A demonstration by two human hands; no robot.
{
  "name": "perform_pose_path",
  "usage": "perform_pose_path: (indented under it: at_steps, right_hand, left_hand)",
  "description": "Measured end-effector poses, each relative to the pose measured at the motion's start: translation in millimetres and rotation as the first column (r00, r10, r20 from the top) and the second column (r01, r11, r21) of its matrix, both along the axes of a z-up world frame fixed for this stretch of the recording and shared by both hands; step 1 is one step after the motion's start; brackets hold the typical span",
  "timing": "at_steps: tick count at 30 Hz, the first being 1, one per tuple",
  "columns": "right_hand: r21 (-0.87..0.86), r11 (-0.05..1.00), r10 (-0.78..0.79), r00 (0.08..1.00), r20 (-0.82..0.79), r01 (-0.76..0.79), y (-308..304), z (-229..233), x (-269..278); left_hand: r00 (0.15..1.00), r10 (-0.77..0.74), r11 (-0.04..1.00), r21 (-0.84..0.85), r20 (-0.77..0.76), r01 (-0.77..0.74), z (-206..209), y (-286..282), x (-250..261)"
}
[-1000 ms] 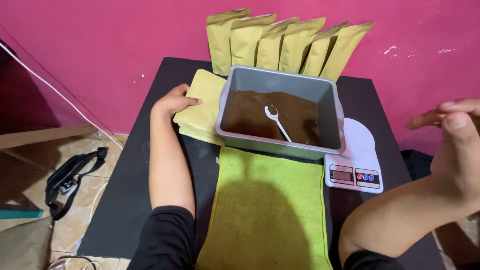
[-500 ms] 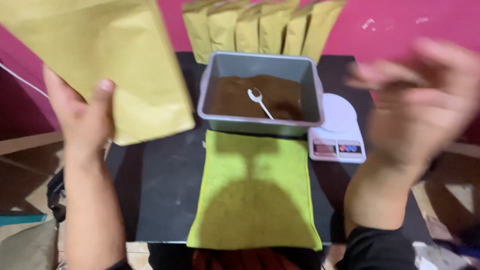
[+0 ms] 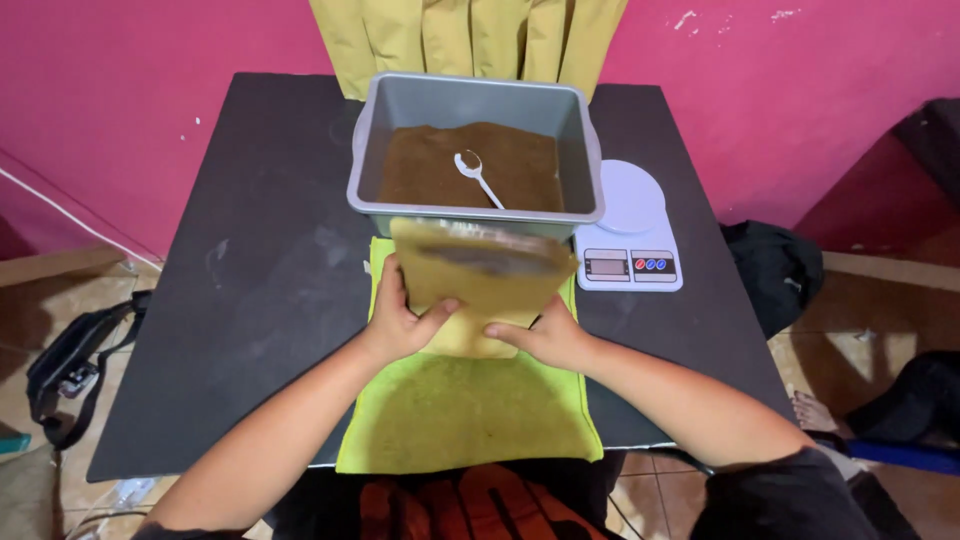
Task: Preparing and filling coffee bags by scooping ground coffee directly with the bags and organizing them on a scale.
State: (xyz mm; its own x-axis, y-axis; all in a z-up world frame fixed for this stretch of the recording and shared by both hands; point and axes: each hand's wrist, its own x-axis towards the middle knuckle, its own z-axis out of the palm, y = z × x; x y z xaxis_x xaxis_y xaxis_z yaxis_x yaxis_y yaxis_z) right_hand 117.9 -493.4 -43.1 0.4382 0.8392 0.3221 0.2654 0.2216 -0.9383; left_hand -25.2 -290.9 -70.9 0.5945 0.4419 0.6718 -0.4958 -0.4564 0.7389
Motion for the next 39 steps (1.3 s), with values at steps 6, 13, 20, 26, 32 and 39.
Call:
perform_pose_path:
  at_steps: [6,13,20,26,32,39]
  right_hand:
    - [-0.189,0.978,0.086,0.996,-0.005,-0.086,-6.7,-12.8,9.2]
    - [-0.206,0.971,0.131,0.991,0.021,-0.124,-6.2,2.8,11.9]
    - [-0.294,0.956,0.010,1.000,0.007,-0.007,-12.2,14.3,0.9]
    - [-0.369,0.927,-0.113,0.990,-0.084,0.075,-6.5,22.9,3.3]
    - [-0.528,0.848,-0.130,0.985,-0.116,0.050,-1.9,47.6,-2.7]
    - [-0.225,0.970,0.048,0.984,-0.173,-0.087,-1.2,14.0,31.1]
  left_hand:
    - [0.998,-0.048,0.995,-0.091,0.027,0.050,31.0,-13.2,-16.6]
    - [1.000,0.018,0.999,-0.027,0.020,-0.017,32.7,-29.9,-18.9]
    - [0.943,-0.246,0.968,-0.102,-0.223,0.228,46.8,-6.6,-19.5]
    - [0.838,-0.343,0.939,-0.179,-0.425,0.294,44.6,0.1,-17.5]
    - [0.840,-0.283,0.958,-0.187,-0.463,0.219,37.4,-3.0,-12.1]
    - [0.834,-0.242,0.970,-0.156,-0.496,0.188,44.7,1.6,-6.1]
